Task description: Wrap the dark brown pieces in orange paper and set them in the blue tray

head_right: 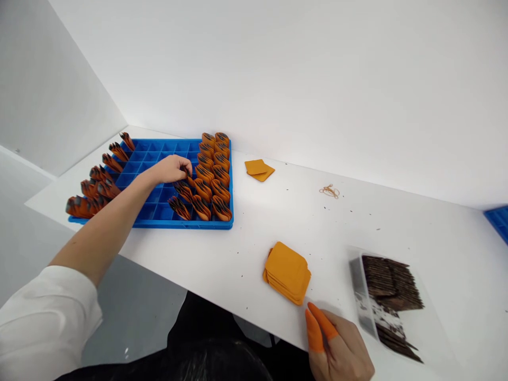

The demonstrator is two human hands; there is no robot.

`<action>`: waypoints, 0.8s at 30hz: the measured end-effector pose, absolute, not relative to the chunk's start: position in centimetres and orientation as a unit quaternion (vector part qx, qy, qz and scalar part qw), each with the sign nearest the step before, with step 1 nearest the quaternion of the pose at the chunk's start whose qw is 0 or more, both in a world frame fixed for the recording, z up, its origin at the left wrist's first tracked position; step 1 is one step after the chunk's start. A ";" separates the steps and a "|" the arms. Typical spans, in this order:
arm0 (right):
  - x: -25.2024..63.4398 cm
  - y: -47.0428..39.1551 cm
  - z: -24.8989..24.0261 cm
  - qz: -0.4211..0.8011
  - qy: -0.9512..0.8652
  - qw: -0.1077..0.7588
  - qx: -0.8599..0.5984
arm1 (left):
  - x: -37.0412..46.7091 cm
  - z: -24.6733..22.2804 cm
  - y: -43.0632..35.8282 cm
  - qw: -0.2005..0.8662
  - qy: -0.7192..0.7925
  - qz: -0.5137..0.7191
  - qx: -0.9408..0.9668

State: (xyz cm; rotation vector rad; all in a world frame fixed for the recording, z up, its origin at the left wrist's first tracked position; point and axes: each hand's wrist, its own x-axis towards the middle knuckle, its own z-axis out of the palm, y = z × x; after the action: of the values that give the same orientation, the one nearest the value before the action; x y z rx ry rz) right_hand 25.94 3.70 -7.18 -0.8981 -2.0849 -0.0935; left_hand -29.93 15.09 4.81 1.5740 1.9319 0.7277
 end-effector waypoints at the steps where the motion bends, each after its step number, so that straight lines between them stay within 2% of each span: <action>1: 26.0 3.7 -7.2 -0.036 -0.831 0.421 -0.362 | -30.0 5.1 15.0 0.269 0.714 0.267 0.589; 5: 26.1 3.7 -7.5 -0.040 -0.825 0.427 -0.369 | -30.0 6.0 14.2 0.237 0.694 0.311 0.605; 9: 26.1 3.7 -7.7 -0.044 -0.826 0.427 -0.365 | -29.3 6.5 13.4 0.200 0.723 0.260 0.608; 14: 26.1 3.6 -8.1 -0.028 -0.818 0.435 -0.376 | -27.1 9.8 9.9 0.051 0.736 0.343 0.582; 18: 25.3 3.0 -7.5 0.008 -0.800 0.432 -0.416 | -19.7 13.2 3.3 -0.044 0.671 0.418 0.611; 21: 24.8 2.5 -6.6 0.076 -0.785 0.431 -0.438 | -12.7 12.9 -1.1 -0.009 0.583 0.375 0.720; 24: 25.1 1.5 -5.3 0.145 -0.769 0.442 -0.438 | -6.7 9.2 -2.3 0.083 0.522 0.325 0.784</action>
State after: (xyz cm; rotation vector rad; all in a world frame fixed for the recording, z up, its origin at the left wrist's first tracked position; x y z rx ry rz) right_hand 25.10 1.51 -5.27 -1.0866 -1.9096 0.3604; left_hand -6.67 -2.32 9.20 2.3419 1.5577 0.9700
